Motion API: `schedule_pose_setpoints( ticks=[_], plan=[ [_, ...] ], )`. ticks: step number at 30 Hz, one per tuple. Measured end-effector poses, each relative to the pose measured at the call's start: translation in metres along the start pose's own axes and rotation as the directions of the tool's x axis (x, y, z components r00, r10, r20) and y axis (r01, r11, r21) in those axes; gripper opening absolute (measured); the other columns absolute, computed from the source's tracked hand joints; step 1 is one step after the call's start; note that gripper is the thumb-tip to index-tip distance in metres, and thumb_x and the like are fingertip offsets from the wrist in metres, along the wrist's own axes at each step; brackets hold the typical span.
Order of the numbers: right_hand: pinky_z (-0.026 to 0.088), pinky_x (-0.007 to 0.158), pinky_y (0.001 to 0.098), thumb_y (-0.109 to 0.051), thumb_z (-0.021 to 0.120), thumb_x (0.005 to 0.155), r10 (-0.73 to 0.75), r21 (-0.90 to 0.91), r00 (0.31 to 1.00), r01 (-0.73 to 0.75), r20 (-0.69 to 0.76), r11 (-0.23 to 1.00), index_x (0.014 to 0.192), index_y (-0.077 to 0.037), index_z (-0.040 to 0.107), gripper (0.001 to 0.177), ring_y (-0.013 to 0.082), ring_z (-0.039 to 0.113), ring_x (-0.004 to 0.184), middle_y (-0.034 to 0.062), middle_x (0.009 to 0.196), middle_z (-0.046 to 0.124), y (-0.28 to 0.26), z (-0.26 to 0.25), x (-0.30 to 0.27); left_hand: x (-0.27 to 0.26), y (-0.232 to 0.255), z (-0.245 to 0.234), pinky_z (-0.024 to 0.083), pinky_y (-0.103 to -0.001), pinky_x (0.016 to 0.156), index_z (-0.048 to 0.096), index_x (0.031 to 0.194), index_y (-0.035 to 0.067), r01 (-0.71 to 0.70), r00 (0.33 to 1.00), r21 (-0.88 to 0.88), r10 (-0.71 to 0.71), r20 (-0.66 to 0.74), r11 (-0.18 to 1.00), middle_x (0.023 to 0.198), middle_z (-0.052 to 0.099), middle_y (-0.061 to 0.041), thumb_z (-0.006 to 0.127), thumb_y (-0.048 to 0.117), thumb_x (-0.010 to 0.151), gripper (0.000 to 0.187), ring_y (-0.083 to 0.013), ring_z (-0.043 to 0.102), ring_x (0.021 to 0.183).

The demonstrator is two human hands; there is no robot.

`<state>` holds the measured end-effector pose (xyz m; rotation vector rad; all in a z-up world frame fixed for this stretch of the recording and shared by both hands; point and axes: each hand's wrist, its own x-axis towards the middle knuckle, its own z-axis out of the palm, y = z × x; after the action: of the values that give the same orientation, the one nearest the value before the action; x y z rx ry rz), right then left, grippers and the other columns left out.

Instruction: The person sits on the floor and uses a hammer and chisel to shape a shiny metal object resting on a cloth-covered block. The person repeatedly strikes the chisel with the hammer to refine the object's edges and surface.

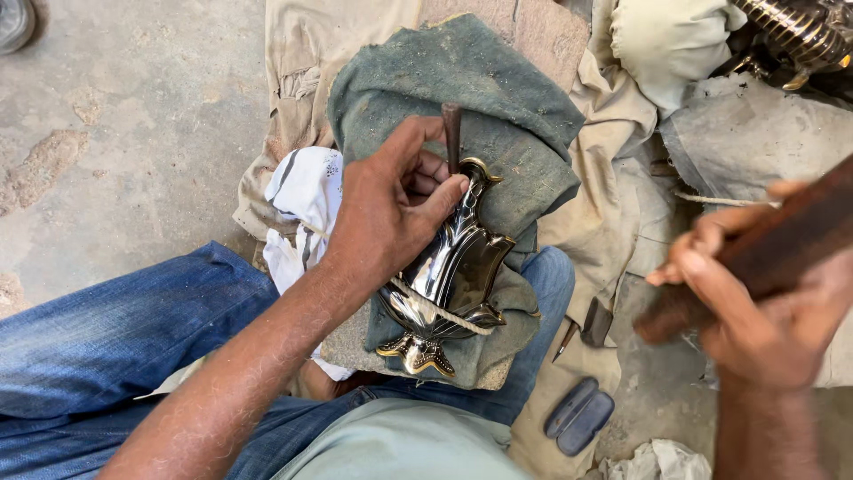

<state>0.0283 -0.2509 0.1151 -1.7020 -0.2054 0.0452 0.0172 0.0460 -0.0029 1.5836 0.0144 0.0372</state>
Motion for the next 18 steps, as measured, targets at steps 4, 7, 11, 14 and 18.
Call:
schedule_pose_setpoints(
  ticks=[4, 7, 11, 14, 18],
  plan=[
    [0.062, 0.080, 0.0370, 0.005, 0.076, 0.085, 0.071, -0.679, 0.942, 0.182, 0.327, 0.712, 0.132, 0.003, 0.057, 0.051, 0.0230, 0.071, 0.089, 0.0151, 0.097, 0.068, -0.031, 0.015, 0.058, 0.001, 0.004, 0.004, 0.060, -0.025, 0.062, 0.057, 0.133, 0.007, 0.098, 0.993, -0.069, -0.102, -0.055, 0.993, 0.084, 0.074, -0.004, 0.074, 0.006, 0.093, 0.043, -0.0079, 0.071, 0.072],
    [0.060, 0.088, 0.0400, 0.008, 0.081, 0.084, -0.020, -0.815, 0.894, 0.416, 0.447, 0.404, 0.133, 0.004, 0.062, 0.052, 0.0293, 0.071, 0.094, 0.0204, 0.107, 0.069, -0.036, 0.019, 0.084, 0.000, 0.008, 0.004, 0.058, -0.025, 0.063, 0.057, 0.135, 0.007, 0.009, 0.998, 0.050, -0.006, -0.062, 0.999, 0.083, 0.074, -0.004, 0.076, 0.006, 0.094, 0.046, -0.0081, 0.070, 0.070],
    [0.058, 0.084, 0.0377, 0.006, 0.077, 0.078, 0.024, -0.732, 0.803, 0.530, 0.596, 0.428, 0.131, 0.002, 0.062, 0.055, 0.0299, 0.070, 0.091, 0.0200, 0.104, 0.069, -0.034, 0.028, 0.127, -0.002, 0.012, 0.006, 0.060, -0.025, 0.062, 0.058, 0.131, 0.007, 0.010, 0.995, 0.102, 0.000, -0.095, 0.995, 0.081, 0.072, -0.003, 0.077, 0.007, 0.092, 0.043, -0.0074, 0.070, 0.069],
    [0.057, 0.074, 0.0363, 0.007, 0.077, 0.074, 0.138, -0.742, 0.741, 0.606, 0.657, 0.286, 0.134, -0.003, 0.067, 0.061, 0.0277, 0.072, 0.082, 0.0176, 0.103, 0.072, -0.032, 0.047, 0.145, -0.004, 0.012, 0.009, 0.060, -0.025, 0.062, 0.059, 0.124, 0.007, 0.045, 0.991, 0.098, -0.032, -0.133, 0.994, 0.078, 0.070, -0.002, 0.079, 0.007, 0.091, 0.038, -0.0076, 0.069, 0.069],
    [0.057, 0.060, 0.0358, -0.019, 0.078, 0.099, 0.277, -0.941, 0.900, 0.322, 0.337, 0.099, 0.124, 0.001, 0.066, 0.034, 0.0306, 0.069, 0.071, 0.0201, 0.088, 0.070, -0.029, 0.068, 0.152, -0.008, 0.012, 0.013, 0.060, -0.024, 0.060, 0.060, 0.121, 0.008, 0.063, 0.980, 0.058, -0.051, -0.194, 0.996, 0.079, 0.069, -0.002, 0.080, 0.007, 0.091, 0.036, -0.0068, 0.069, 0.069]
  ],
)
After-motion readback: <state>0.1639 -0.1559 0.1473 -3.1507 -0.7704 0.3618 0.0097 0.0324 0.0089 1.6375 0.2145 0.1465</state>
